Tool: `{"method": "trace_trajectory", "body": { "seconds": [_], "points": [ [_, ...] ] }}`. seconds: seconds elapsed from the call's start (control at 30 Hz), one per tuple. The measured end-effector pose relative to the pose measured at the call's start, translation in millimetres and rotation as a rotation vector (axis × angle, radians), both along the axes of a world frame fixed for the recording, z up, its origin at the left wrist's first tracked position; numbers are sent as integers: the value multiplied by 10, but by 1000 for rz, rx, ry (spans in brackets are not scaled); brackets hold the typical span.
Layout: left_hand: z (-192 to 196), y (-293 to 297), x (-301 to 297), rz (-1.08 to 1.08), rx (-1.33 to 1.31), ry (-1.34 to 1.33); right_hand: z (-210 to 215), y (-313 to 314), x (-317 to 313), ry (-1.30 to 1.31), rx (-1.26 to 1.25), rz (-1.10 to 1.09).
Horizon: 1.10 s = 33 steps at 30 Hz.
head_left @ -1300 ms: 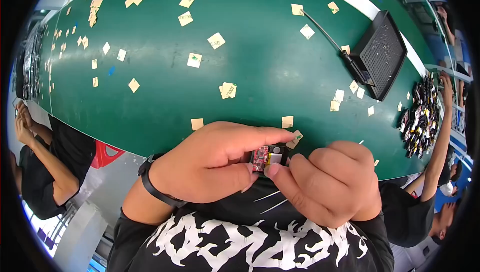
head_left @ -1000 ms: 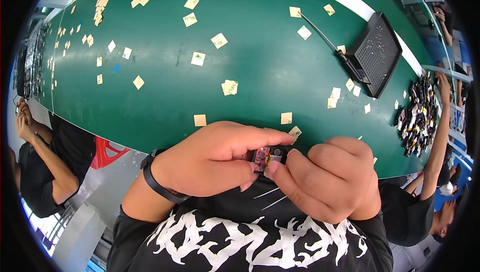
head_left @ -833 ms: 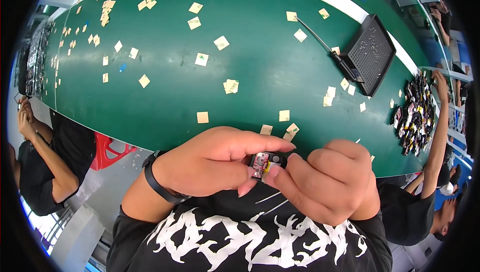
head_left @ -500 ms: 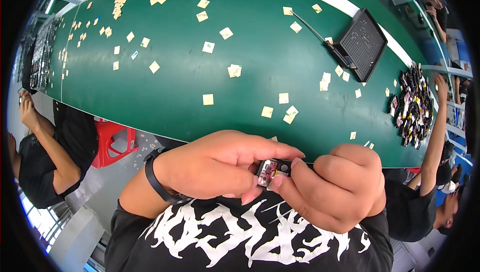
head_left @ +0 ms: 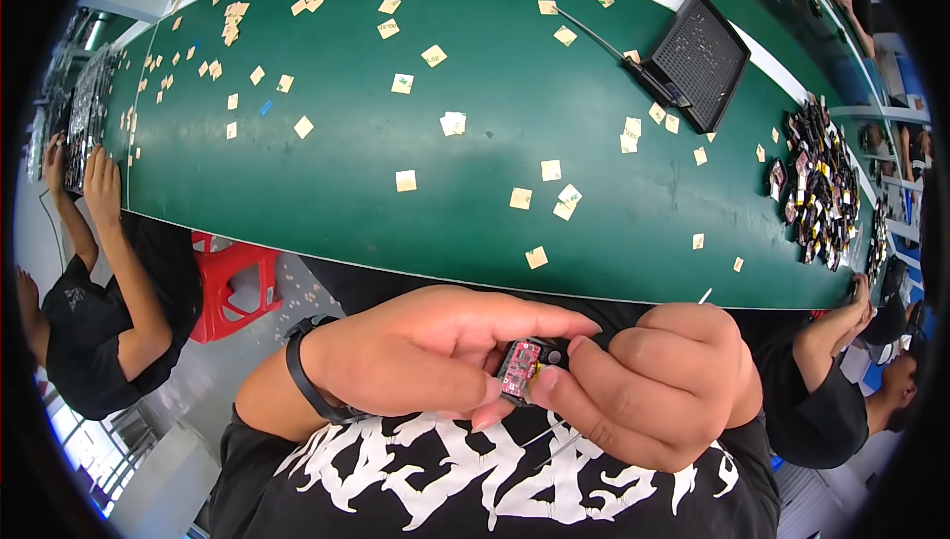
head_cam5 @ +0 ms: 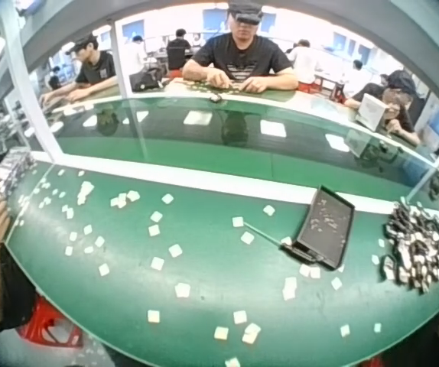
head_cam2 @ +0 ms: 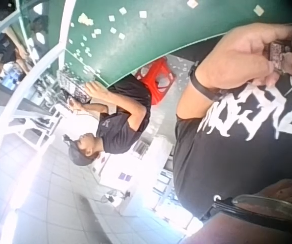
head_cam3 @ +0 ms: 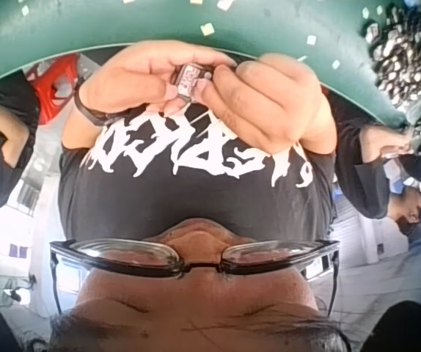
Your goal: The recorder uses tweezers to assemble internal components, such as batteries and circuitry, into small electronic device casings at an assembly line workstation.
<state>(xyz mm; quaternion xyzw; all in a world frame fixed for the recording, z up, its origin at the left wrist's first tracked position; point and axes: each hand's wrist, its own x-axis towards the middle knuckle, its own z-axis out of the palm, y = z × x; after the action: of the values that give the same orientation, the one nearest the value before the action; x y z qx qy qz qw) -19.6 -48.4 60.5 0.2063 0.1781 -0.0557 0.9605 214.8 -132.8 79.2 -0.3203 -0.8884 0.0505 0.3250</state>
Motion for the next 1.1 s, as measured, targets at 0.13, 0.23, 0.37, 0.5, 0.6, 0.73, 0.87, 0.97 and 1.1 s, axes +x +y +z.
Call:
{"method": "trace_trajectory", "body": {
  "seconds": [0.13,0.23,0.37,0.5,0.6,0.73,0.87,0.97,1.1],
  "points": [
    [19,-19,-37,-2,-25,20,-25,-25,-31,23,11,1],
    [13,-20,-57,-9,-35,29,-35,-28,-44,19,1,8],
    [-15,-43,-75,1,-56,23,-60,-24,-64,28,21,5],
    [-57,-58,-86,19,-97,16,-83,-25,-72,31,-5,-5],
    [-58,-72,-76,25,-117,11,-99,-30,-79,54,-8,-14],
    [-47,-80,-58,65,-148,37,-114,-33,-72,38,-25,-12],
    [-73,-102,-62,101,-204,6,-125,-39,-84,65,-14,-30],
    [-60,-78,-55,96,-210,60,-146,-38,-81,65,-30,-33],
    [-76,-74,-62,93,-234,81,-154,-32,-82,80,-47,-38]
  ]
}}
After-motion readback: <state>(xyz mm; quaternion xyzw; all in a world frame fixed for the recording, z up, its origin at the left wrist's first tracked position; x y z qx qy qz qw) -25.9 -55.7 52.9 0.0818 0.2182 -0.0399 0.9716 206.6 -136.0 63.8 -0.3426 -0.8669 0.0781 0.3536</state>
